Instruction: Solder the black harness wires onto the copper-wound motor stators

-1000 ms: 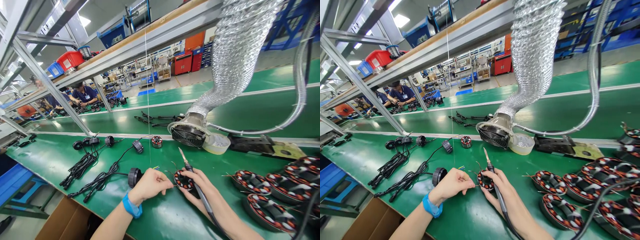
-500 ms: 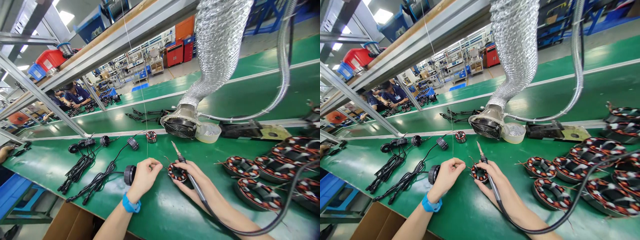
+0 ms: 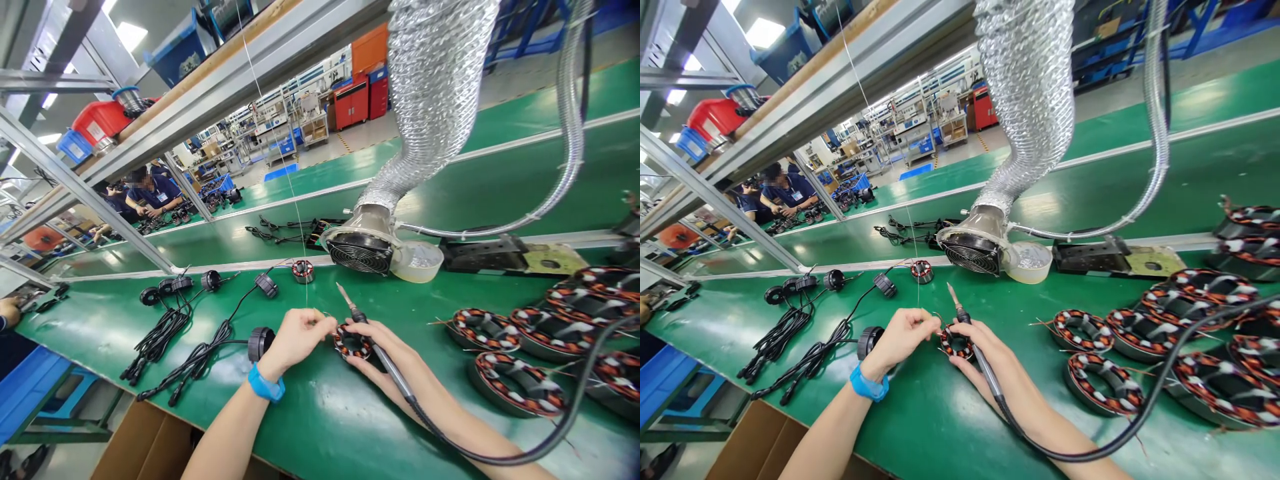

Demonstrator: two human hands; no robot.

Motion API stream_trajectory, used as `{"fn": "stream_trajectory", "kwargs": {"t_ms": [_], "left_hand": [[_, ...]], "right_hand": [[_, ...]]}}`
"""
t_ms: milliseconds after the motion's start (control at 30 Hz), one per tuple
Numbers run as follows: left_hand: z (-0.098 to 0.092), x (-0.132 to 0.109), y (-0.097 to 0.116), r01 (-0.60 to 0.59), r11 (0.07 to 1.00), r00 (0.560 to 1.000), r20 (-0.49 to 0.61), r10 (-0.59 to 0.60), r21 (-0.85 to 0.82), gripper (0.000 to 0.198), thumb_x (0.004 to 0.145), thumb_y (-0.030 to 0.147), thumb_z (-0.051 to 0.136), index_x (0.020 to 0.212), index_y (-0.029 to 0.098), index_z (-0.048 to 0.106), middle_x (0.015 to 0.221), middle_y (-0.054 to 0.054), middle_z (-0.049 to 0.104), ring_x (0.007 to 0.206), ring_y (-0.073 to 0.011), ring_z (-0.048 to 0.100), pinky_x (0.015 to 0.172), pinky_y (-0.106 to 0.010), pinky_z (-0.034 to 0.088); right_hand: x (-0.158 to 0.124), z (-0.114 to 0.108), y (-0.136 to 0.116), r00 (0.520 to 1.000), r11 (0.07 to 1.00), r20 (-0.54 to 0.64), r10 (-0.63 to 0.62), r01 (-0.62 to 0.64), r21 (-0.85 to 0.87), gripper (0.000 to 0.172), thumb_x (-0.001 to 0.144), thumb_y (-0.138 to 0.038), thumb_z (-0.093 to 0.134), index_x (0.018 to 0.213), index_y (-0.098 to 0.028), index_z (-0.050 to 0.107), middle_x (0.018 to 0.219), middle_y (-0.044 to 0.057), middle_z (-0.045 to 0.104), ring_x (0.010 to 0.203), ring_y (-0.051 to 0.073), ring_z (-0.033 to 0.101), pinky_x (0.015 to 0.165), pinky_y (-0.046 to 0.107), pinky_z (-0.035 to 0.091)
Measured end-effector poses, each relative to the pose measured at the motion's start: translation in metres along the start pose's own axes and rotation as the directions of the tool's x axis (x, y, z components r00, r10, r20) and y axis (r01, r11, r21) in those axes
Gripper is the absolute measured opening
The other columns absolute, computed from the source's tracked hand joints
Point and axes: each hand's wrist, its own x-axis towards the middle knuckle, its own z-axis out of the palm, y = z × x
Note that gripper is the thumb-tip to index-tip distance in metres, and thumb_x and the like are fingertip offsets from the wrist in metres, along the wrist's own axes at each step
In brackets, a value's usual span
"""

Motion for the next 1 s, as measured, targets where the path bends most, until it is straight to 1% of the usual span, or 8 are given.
{"fn": "stream_trajectory", "kwargs": {"t_ms": [100, 233, 367, 500, 700, 867, 933, 1000], "left_hand": [[-0.002, 0.000, -0.001, -0.089, 0.974, 0.970, -0.203, 0.133, 0.210, 0.024, 0.089, 0.035, 0.058, 0.091, 0.015, 0.072, 0.089, -0.006, 0.070, 0.075, -0.0150, 0.057, 0.069, -0.026, 0.041], [-0.005, 0.002, -0.006, -0.128, 0.928, 0.981, -0.094, 0.171, 0.351, 0.020, 0.089, 0.026, 0.055, 0.081, 0.017, 0.071, 0.085, -0.004, 0.069, 0.079, -0.0159, 0.057, 0.073, -0.026, 0.041], [-0.001, 0.004, -0.008, 0.007, 0.998, 1.000, 0.027, -0.009, 0.066, 0.017, 0.083, 0.025, 0.058, 0.072, 0.015, 0.066, 0.074, -0.002, 0.065, 0.070, -0.0140, 0.055, 0.069, -0.025, 0.042], [0.009, 0.004, -0.003, 0.056, 0.987, 0.997, 0.056, -0.048, -0.149, 0.019, 0.081, 0.027, 0.060, 0.068, 0.014, 0.063, 0.070, -0.002, 0.063, 0.070, -0.0146, 0.056, 0.073, -0.026, 0.045], [-0.008, -0.022, 0.018, -0.071, 0.910, 0.972, -0.177, 0.155, 0.408, 0.037, 0.099, 0.031, 0.042, 0.084, 0.016, 0.072, 0.083, -0.006, 0.066, 0.081, -0.0178, 0.061, 0.079, -0.028, 0.045], [-0.033, -0.018, 0.021, -0.018, 0.541, 0.992, -0.053, 0.116, 0.841, 0.027, 0.089, 0.038, 0.064, 0.079, 0.014, 0.071, 0.088, -0.011, 0.065, 0.079, -0.0232, 0.064, 0.074, -0.032, 0.047], [-0.045, -0.003, 0.015, -0.041, 0.498, 0.999, 0.031, 0.029, 0.866, 0.025, 0.075, 0.036, 0.079, 0.064, 0.016, 0.068, 0.072, -0.008, 0.064, 0.074, -0.0238, 0.064, 0.069, -0.031, 0.045], [-0.059, 0.012, 0.008, -0.103, 0.561, 0.984, 0.165, -0.060, 0.822, 0.027, 0.071, 0.028, 0.081, 0.053, 0.018, 0.064, 0.057, -0.004, 0.060, 0.064, -0.0197, 0.061, 0.063, -0.027, 0.042]], "right_hand": [[0.000, 0.000, 0.002, 1.000, 0.999, 0.007, 0.026, -0.027, 0.018, 0.032, 0.091, -0.033, 0.064, 0.122, -0.029, 0.056, 0.115, 0.005, 0.066, 0.102, 0.022, 0.067, 0.089, 0.033, 0.054], [0.000, -0.001, 0.006, 0.998, 0.998, 0.021, 0.057, -0.058, 0.027, 0.033, 0.090, -0.036, 0.065, 0.122, -0.028, 0.057, 0.119, 0.006, 0.066, 0.105, 0.023, 0.067, 0.091, 0.035, 0.055], [0.002, -0.002, 0.005, 0.999, 0.998, 0.012, 0.048, -0.048, 0.032, 0.034, 0.088, -0.037, 0.066, 0.120, -0.027, 0.060, 0.119, 0.007, 0.068, 0.105, 0.025, 0.068, 0.091, 0.036, 0.056], [0.004, -0.003, 0.003, 0.999, 0.999, 0.036, 0.033, -0.033, 0.019, 0.034, 0.087, -0.039, 0.068, 0.118, -0.029, 0.060, 0.117, 0.006, 0.069, 0.102, 0.024, 0.070, 0.089, 0.035, 0.057], [0.004, -0.003, 0.002, 1.000, 1.000, 0.023, 0.001, -0.001, 0.000, 0.035, 0.089, -0.042, 0.066, 0.121, -0.030, 0.059, 0.121, 0.006, 0.068, 0.105, 0.024, 0.069, 0.093, 0.036, 0.056], [0.002, -0.001, 0.007, 1.000, 1.000, 0.017, -0.014, 0.015, -0.027, 0.037, 0.089, -0.041, 0.066, 0.123, -0.029, 0.058, 0.126, 0.007, 0.067, 0.111, 0.026, 0.068, 0.096, 0.039, 0.055], [0.002, 0.000, 0.010, 1.000, 0.999, 0.005, -0.018, 0.018, -0.047, 0.038, 0.089, -0.041, 0.066, 0.124, -0.029, 0.057, 0.128, 0.008, 0.065, 0.113, 0.026, 0.066, 0.096, 0.038, 0.055], [0.001, 0.001, 0.012, 1.000, 0.997, -0.009, -0.012, 0.011, -0.070, 0.038, 0.089, -0.041, 0.067, 0.124, -0.029, 0.057, 0.127, 0.007, 0.065, 0.113, 0.026, 0.066, 0.094, 0.037, 0.056]]}}
